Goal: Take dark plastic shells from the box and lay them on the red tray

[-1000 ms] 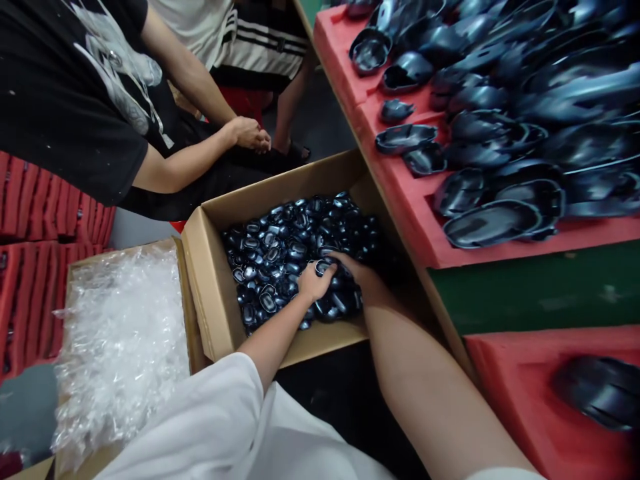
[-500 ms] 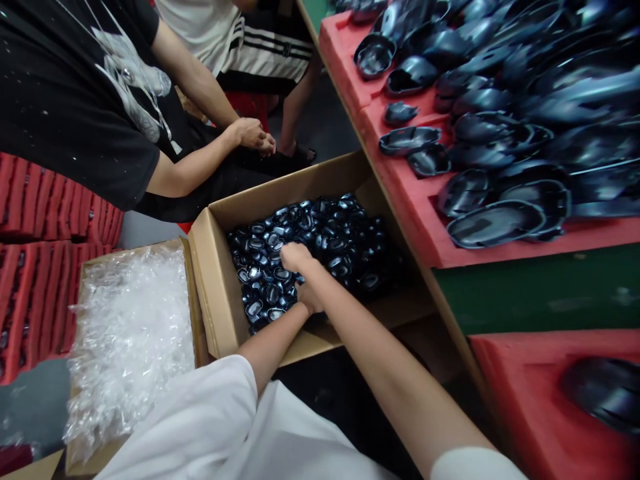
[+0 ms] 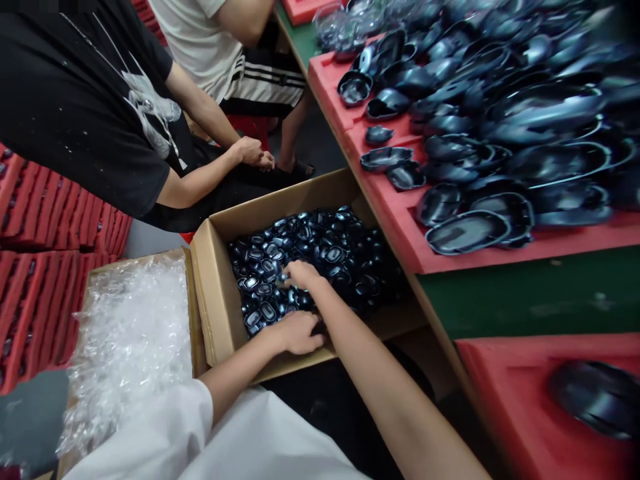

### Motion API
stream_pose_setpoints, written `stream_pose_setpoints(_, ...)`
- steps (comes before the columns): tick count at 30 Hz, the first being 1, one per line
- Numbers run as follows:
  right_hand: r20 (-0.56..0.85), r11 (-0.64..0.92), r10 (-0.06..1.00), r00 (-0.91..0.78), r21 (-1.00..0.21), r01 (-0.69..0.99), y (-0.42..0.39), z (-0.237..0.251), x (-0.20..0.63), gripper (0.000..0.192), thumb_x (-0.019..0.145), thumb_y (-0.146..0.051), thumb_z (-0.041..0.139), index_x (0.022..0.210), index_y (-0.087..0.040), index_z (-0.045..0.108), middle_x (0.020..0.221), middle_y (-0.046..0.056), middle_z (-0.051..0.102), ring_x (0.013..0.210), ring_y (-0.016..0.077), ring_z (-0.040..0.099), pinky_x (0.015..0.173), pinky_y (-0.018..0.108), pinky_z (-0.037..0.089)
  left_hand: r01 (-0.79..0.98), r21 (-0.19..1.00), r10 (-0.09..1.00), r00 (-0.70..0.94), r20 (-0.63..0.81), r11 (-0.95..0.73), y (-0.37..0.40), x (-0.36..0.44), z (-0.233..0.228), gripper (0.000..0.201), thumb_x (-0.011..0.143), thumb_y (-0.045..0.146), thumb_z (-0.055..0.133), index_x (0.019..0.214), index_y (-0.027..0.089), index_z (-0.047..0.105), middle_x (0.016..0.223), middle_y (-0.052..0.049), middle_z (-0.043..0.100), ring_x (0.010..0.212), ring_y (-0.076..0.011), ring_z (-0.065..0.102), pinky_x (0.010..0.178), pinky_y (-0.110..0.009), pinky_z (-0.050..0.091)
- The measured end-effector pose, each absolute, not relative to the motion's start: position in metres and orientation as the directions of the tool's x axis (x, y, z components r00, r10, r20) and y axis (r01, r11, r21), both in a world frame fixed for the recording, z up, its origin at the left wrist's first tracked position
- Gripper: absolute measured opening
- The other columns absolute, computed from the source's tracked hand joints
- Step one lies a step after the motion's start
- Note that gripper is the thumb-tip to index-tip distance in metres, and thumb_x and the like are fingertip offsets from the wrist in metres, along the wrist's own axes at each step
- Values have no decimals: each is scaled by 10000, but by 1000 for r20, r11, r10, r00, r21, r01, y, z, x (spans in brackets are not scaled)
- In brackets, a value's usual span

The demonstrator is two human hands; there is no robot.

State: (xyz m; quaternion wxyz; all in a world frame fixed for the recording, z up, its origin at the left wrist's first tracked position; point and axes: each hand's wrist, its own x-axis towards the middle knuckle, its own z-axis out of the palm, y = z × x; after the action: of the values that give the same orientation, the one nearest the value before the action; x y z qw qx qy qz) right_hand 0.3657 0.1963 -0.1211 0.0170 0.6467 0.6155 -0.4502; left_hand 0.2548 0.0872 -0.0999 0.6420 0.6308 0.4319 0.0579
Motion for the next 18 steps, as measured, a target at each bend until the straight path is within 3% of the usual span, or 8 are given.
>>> stream_pose_setpoints(3,-484,-200,865,-130,-571,796,192,-97,388,257,892,-202,664,1103,-280,789,963,58,769,1061,279,683,1006,354,460,299,868,577,654,-488,396,98,223,-74,327,847,435,661,1059,202,748,1099,-118,758,1025,-275,709,957,-420,563)
stream_pose_setpoints(6,-328,-183,943,-54,-648,740,173,-75,401,305,931,-255,595,1184,-263,767,974,46,775,955,245,695,957,319,487,166,737,635,407,-657,655,112,207,-63,345,869,470,636,1026,172,711,1062,-122,754,864,-198,719,724,-281,592)
stream_pose_setpoints(8,-260,-180,965,-4,-680,711,153,-64,401,304,925,-268,595,1173,-246,768,999,53,774,928,237,692,932,310,499,45,672,648,226,-727,739,121,208,-61,410,870,528,630,1084,180,673,1142,-124,729,789,-170,704,602,-237,568)
stream_pose_setpoints(11,-186,-121,982,-20,-716,688,119,-55,395,294,923,-268,573,1139,-241,771,1029,65,769,922,237,690,906,309,501,-68,648,646,210,-734,759,131,219,-59,469,856,571,650,1134,194,630,1192,-114,694,726,-161,691,541,-248,568)
stream_pose_setpoints(15,-116,-64,993,-36,-752,656,87,-50,385,293,911,-245,556,1123,-246,759,1045,57,765,911,231,698,873,307,505,-36,752,745,174,-644,658,132,235,-59,339,826,397,740,1015,164,581,867,-42,666,618,-120,638,527,-220,551)
stream_pose_setpoints(18,-90,-119,993,78,-743,658,82,-47,384,295,926,-207,504,1064,-247,762,1080,48,761,956,232,699,895,310,502,0,854,848,111,-518,521,127,240,-65,384,835,381,733,1097,180,536,780,10,611,601,-113,619,542,-224,556)
